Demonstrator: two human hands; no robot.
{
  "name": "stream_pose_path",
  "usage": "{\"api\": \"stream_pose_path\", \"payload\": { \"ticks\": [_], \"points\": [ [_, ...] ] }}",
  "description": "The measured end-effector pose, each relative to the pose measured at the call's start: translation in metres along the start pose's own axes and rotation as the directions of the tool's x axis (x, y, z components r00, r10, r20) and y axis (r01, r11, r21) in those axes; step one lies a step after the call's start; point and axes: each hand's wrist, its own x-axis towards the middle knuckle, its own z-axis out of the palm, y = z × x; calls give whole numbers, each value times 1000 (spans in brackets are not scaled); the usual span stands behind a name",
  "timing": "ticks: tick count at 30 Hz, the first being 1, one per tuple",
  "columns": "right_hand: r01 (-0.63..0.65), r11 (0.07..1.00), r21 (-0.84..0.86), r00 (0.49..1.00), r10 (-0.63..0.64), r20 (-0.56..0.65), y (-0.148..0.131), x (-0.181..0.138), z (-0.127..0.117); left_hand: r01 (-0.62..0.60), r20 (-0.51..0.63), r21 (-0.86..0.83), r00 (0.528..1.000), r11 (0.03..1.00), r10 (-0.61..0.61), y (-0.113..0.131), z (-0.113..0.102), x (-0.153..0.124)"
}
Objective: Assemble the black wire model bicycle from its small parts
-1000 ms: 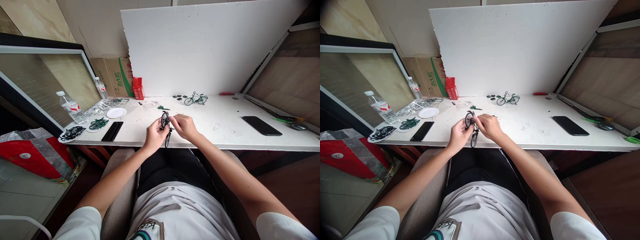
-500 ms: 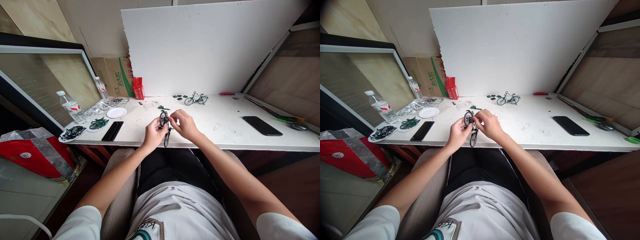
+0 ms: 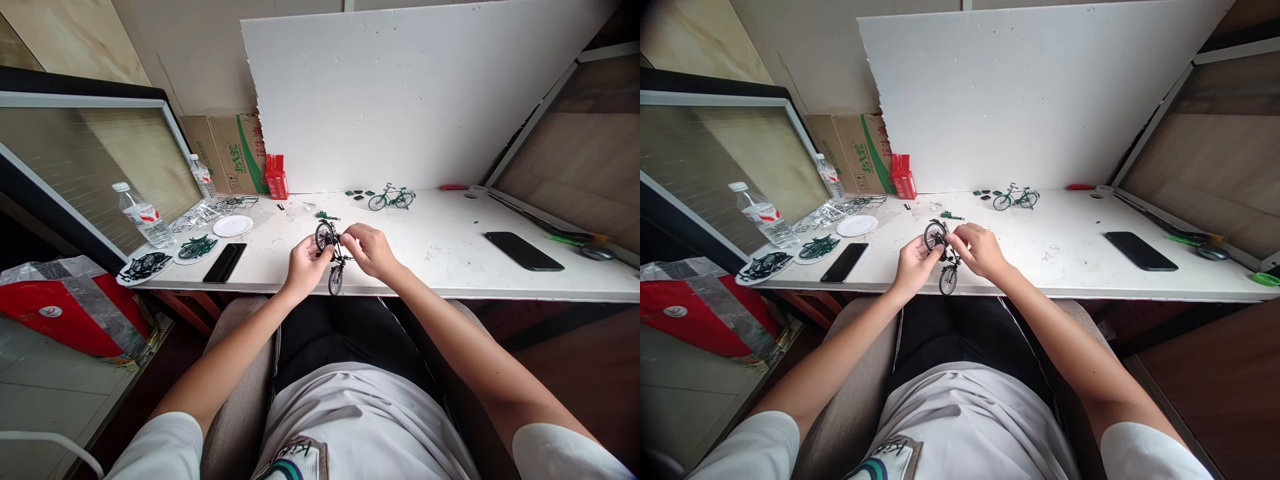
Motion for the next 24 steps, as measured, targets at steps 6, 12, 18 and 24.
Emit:
{"api": "stream_pose_path", "payload": {
  "ticks": [6, 12, 18, 24],
  "points": [
    [-51, 976, 213, 993, 27, 115, -1, 3, 2, -9, -27, -59, 1000, 998, 7, 2, -1, 2],
    [-119, 960, 254, 982, 77, 171, 0, 3, 0, -35, -23, -37, 999, 999, 35, 5, -1, 1],
    [-121, 968, 221, 978, 79, 193, 2, 4, -1, -32, -9, -8, 999, 999, 32, 4, -2, 2],
    [-64, 988, 141, 992, 47, 118, 1, 6, -8, -34, -14, 13, 999, 999, 34, 3, -3, 2]
  ]
}}
